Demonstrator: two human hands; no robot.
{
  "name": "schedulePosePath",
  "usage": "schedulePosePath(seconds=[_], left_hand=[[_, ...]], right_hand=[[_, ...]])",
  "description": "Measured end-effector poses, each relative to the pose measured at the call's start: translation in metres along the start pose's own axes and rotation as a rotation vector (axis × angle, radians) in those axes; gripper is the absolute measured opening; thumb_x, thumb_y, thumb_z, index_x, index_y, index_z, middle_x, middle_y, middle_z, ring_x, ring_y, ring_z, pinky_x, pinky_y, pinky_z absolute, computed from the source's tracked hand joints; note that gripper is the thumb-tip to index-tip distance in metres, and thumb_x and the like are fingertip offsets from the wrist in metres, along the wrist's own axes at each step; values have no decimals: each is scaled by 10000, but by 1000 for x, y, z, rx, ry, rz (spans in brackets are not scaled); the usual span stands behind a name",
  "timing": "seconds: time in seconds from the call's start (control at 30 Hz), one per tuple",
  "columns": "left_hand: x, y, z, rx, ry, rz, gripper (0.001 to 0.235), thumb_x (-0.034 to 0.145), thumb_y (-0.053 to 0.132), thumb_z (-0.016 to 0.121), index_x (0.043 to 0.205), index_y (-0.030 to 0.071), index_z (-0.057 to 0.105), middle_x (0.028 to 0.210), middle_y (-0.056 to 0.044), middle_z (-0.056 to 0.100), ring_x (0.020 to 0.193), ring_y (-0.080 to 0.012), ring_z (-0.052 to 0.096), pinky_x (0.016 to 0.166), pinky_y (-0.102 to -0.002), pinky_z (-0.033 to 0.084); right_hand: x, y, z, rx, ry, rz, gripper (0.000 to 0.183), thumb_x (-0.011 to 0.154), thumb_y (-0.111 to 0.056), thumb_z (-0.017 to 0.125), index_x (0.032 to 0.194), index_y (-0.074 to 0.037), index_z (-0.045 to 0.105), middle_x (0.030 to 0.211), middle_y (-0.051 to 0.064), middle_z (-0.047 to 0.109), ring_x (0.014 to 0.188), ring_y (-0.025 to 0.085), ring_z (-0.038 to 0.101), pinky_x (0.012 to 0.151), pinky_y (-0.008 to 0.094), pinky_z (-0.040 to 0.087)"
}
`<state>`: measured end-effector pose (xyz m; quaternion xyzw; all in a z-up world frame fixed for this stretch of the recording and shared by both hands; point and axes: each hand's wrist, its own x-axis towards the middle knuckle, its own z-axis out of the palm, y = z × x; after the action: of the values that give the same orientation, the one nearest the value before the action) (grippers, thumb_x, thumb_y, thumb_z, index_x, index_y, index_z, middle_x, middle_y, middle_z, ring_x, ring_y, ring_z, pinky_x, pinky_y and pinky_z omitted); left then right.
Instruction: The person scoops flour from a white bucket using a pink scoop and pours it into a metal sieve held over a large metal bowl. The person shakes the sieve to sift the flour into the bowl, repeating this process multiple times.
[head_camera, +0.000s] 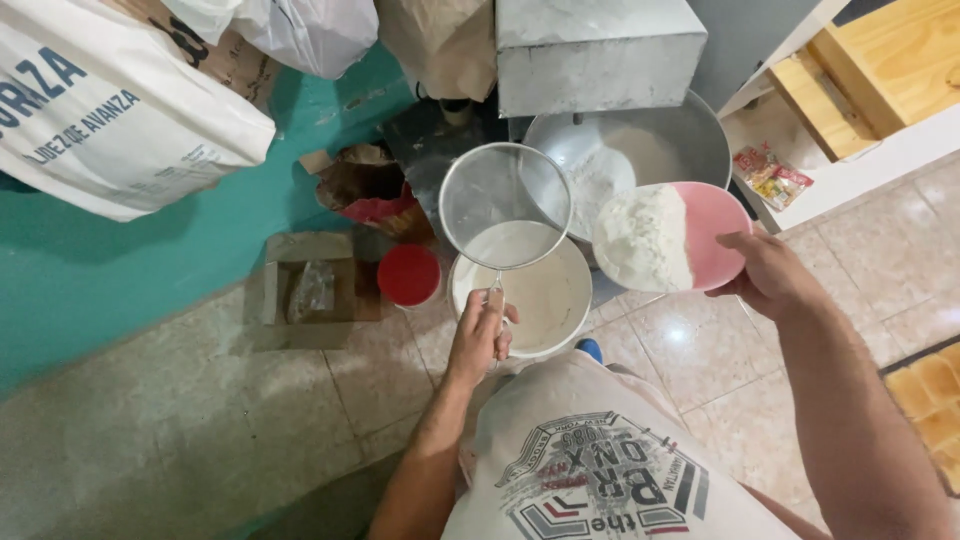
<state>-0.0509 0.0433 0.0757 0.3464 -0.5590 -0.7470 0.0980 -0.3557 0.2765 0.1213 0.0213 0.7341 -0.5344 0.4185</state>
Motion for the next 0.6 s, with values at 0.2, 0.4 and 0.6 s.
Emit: schedulePosePath(seconds=[0.2, 0.4, 0.6], left_hand=[[14, 20, 53, 56, -66, -99, 308, 1035, 389, 452, 1063, 83, 482, 920, -89, 671, 459, -104, 442, 394, -237, 326], [41, 15, 130, 77, -22, -171, 257, 997, 321, 459, 1070, 81, 515, 902, -81, 695, 515, -92, 461, 442, -250, 370], [78, -30, 224, 28, 58, -140, 251, 1046, 303, 453, 1060, 76, 558, 897, -101, 703, 528, -113, 564, 450, -238, 483]], right_hand=[[-1, -42, -43, -22, 82, -30, 595, 940, -231, 471, 1503, -53, 400, 1331, 170, 510, 1153, 355, 544, 806, 478, 510], [67, -65, -96, -97, -67, -85, 589, 947, -260, 449, 1506, -89, 377, 1330, 176, 520, 1140, 372, 557, 729, 439, 515], [139, -87, -115, -90, -259, -151, 599, 945, -223, 514, 1509, -84, 369, 1249, 263, 531, 1015, 477, 614, 643, 545, 558]])
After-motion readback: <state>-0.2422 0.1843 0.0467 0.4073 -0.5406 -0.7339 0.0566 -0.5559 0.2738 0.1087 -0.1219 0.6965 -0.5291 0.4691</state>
